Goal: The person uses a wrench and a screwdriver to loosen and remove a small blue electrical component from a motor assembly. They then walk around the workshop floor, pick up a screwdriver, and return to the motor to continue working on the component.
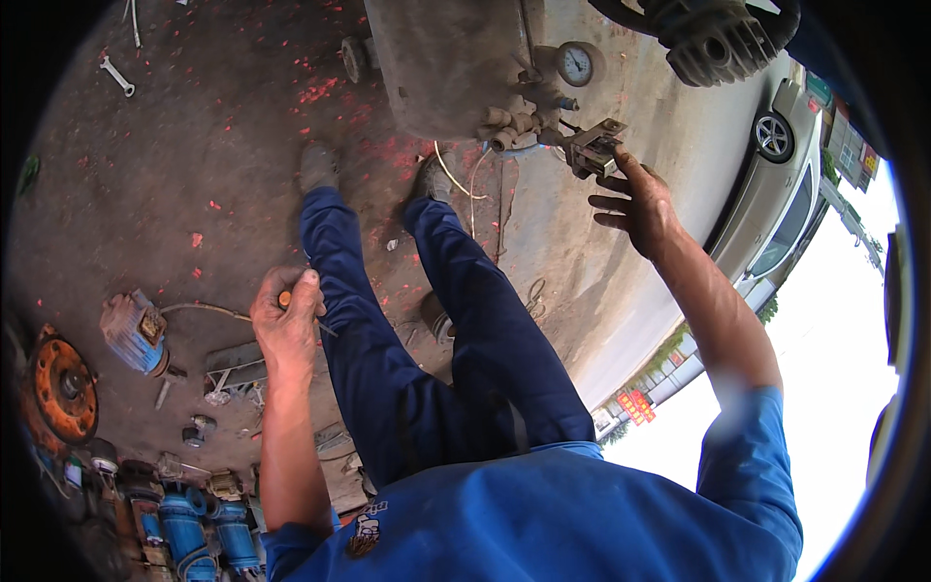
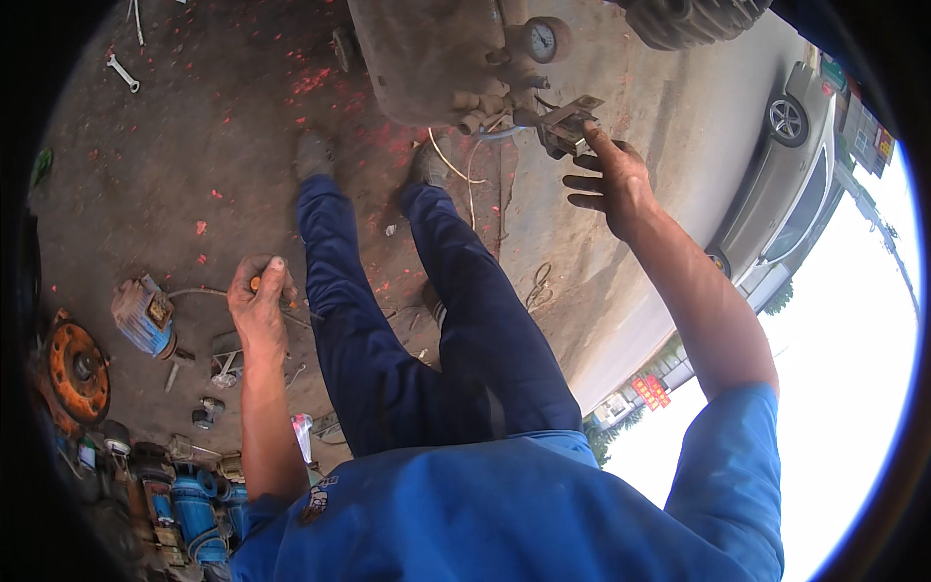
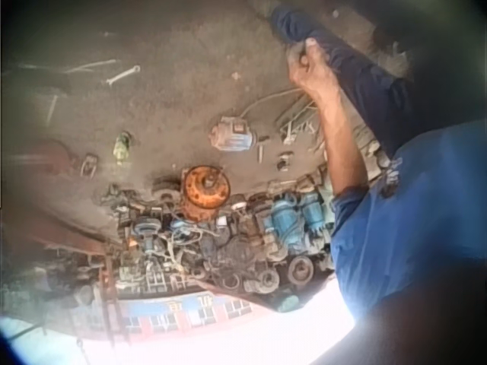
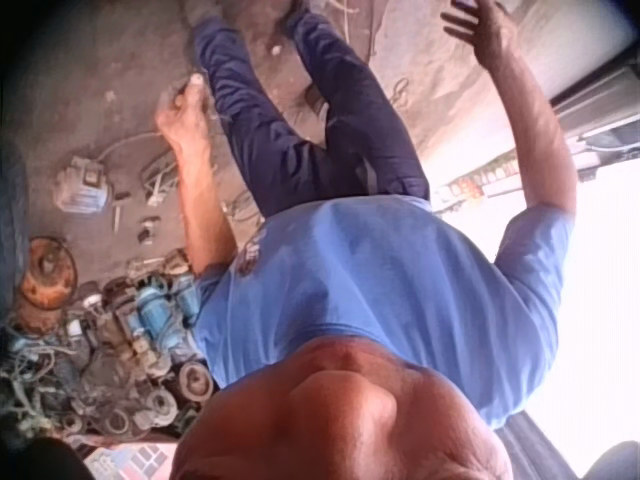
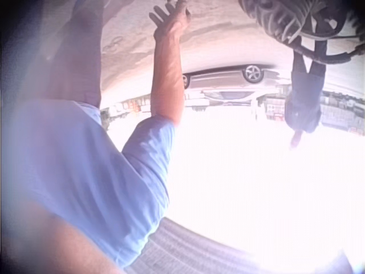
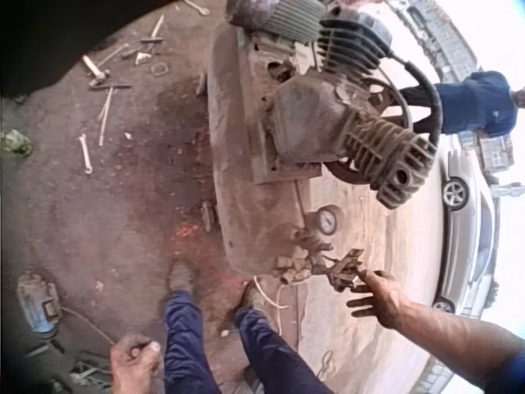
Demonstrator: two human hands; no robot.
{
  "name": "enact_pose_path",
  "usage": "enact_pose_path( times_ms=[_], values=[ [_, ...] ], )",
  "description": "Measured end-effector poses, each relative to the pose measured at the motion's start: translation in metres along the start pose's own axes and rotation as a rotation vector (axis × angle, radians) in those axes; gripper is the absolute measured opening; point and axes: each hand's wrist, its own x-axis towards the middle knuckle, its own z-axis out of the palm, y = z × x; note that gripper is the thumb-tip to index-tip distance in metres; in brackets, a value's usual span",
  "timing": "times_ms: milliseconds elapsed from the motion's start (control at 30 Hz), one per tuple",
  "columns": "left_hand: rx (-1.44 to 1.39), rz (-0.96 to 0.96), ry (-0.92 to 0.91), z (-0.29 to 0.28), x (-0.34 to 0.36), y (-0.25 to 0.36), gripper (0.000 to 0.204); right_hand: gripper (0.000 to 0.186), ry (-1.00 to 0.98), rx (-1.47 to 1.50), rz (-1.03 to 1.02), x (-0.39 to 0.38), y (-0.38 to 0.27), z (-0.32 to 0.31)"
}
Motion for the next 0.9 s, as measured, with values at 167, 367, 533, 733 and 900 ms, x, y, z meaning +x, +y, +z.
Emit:
enact_pose_path(
  times_ms=[167, 367, 533, 733, 900],
  values=[
    [-0.052, 0.019, -0.01, 0.002, 0.003, -0.005, 0.014, 0.051, 0.008, -0.412, -0.232, 0.026, -0.005, 0.008],
    [-0.005, -0.056, 0.03, -0.005, 0.005, -0.014, 0.016, 0.045, 0.05, -1.404, -1.19, 0.014, 0.009, 0.006],
    [0.008, -0.038, 0.029, -0.011, 0.007, -0.018, 0.017, 0.047, -0.082, -1.527, -1.357, 0.004, 0.014, -0.004],
    [-0.037, -0.093, 0.045, -0.009, 0.015, -0.017, 0.013, 0.071, 0.112, -0.439, -0.423, -0.003, 0.024, -0.004],
    [-0.073, -0.096, 0.036, -0.014, 0.034, -0.036, 0.014, 0.066, 0.037, -0.266, -0.006, 0.008, 0.003, 0.018]
  ],
)
